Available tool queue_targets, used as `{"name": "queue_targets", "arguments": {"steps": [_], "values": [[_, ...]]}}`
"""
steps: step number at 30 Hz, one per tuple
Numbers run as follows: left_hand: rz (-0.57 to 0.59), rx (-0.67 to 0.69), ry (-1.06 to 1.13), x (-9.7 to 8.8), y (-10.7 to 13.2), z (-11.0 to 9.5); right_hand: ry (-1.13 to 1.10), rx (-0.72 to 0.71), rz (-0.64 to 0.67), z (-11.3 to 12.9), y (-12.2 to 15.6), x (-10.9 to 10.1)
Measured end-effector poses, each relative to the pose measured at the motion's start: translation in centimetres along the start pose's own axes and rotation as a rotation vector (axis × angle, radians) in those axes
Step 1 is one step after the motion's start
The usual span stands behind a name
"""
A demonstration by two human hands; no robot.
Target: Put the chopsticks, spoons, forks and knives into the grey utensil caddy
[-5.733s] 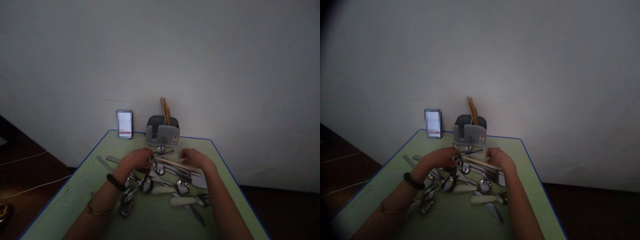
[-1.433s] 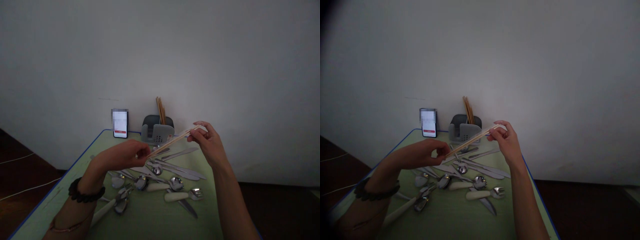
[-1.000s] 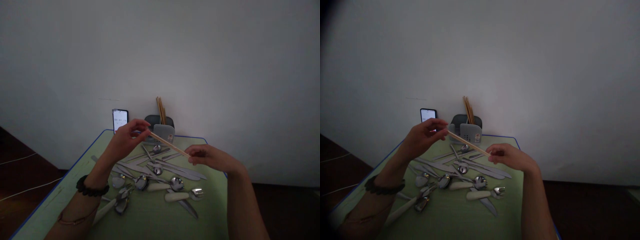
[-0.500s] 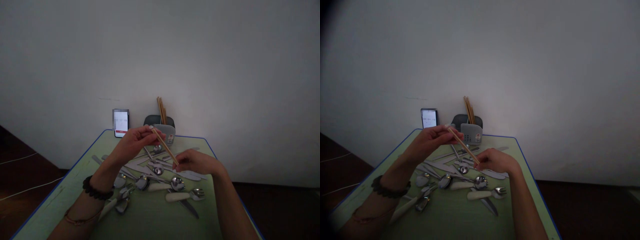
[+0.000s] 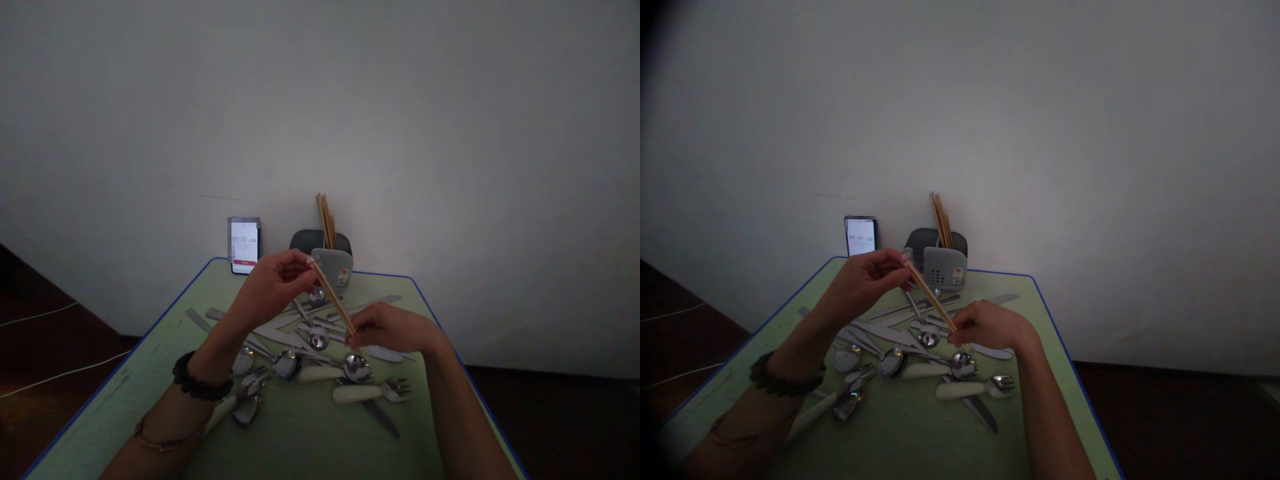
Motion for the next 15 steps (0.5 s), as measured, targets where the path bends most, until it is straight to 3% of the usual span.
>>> {"name": "queue_targets", "arguments": {"steps": [15], "values": [[0.016,0.034,-0.141,0.05,0.11,-0.03,0.056,-0.004,-0.015,0.14,-0.11,0.12]]}}
Point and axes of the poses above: each hand's wrist, its own y-axis away from the middle knuckle, its own x-axis out of the palm, z = x × y, the point moved 6 cm from there along -y, towards the middle knuckle, and after that the axes turned 15 degrees about -y, right-handed, at the moved point
